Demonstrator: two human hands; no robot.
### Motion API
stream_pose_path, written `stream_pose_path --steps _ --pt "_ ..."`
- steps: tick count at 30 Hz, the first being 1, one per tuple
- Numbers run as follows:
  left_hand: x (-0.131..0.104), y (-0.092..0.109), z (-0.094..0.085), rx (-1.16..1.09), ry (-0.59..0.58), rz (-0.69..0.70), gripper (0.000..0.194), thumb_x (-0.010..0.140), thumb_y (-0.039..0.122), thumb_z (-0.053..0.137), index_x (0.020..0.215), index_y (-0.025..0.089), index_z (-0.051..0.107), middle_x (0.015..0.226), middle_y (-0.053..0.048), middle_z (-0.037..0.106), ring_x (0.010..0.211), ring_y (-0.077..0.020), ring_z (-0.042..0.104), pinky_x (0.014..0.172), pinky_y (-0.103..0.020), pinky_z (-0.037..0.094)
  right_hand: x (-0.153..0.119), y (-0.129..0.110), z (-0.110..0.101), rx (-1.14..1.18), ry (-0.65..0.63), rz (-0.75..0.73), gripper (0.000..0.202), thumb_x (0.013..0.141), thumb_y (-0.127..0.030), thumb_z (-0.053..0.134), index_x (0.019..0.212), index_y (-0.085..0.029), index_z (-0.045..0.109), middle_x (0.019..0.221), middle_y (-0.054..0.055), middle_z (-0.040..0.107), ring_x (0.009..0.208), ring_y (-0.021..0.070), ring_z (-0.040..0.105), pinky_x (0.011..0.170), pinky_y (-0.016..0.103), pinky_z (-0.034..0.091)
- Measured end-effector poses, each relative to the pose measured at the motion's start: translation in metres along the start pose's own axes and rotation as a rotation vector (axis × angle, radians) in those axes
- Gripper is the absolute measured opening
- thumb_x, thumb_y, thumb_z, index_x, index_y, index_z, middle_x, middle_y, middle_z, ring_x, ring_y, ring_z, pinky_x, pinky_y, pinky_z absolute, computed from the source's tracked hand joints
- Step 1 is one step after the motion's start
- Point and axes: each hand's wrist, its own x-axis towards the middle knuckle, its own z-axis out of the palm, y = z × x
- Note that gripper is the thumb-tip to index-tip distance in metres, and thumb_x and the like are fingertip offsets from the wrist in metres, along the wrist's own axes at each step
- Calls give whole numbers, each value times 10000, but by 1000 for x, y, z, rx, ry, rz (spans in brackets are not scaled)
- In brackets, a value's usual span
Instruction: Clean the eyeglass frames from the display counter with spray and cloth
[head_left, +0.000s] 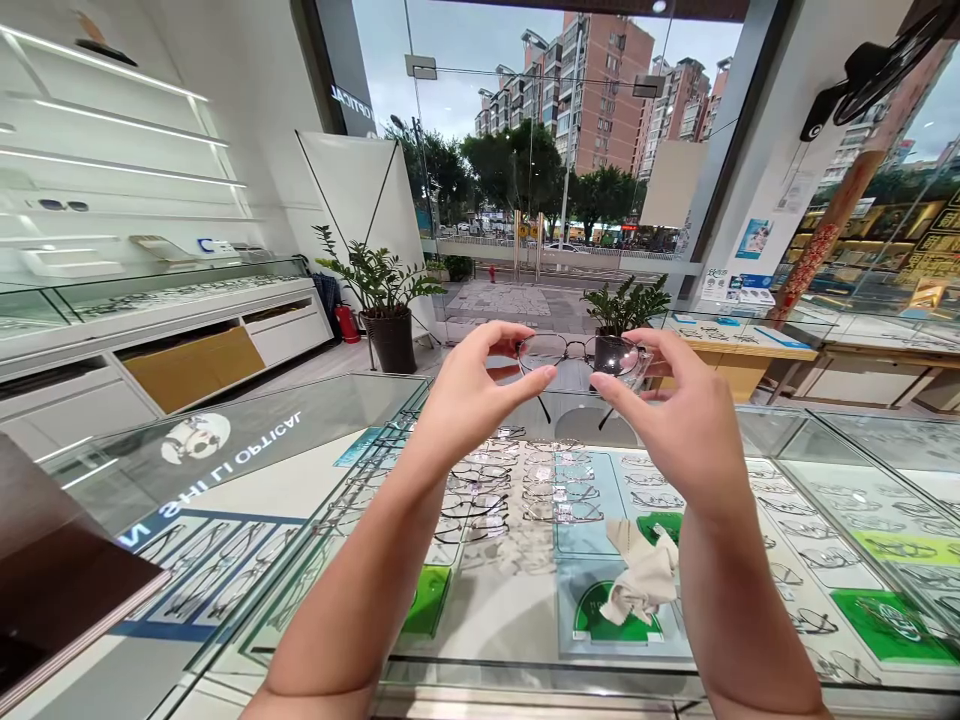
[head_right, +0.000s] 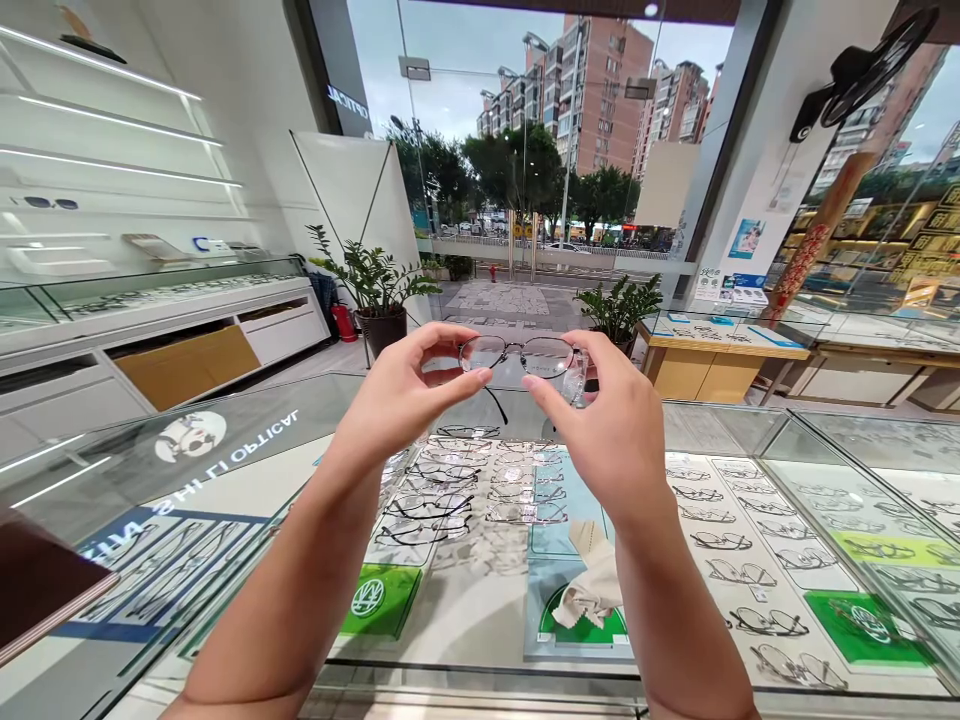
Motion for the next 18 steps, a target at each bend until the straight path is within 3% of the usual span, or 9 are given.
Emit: stream_pose_path --steps 18 --pt "-3 -2 0 113 42 83 419 842 414 849 1182 220 699 1190 -98 725 1078 -226 700 906 -389 626 2 4 0 -11 -58 21 515 861 -577 772 1282 -290 694 1186 104 777 1050 315 741 788 468 654"
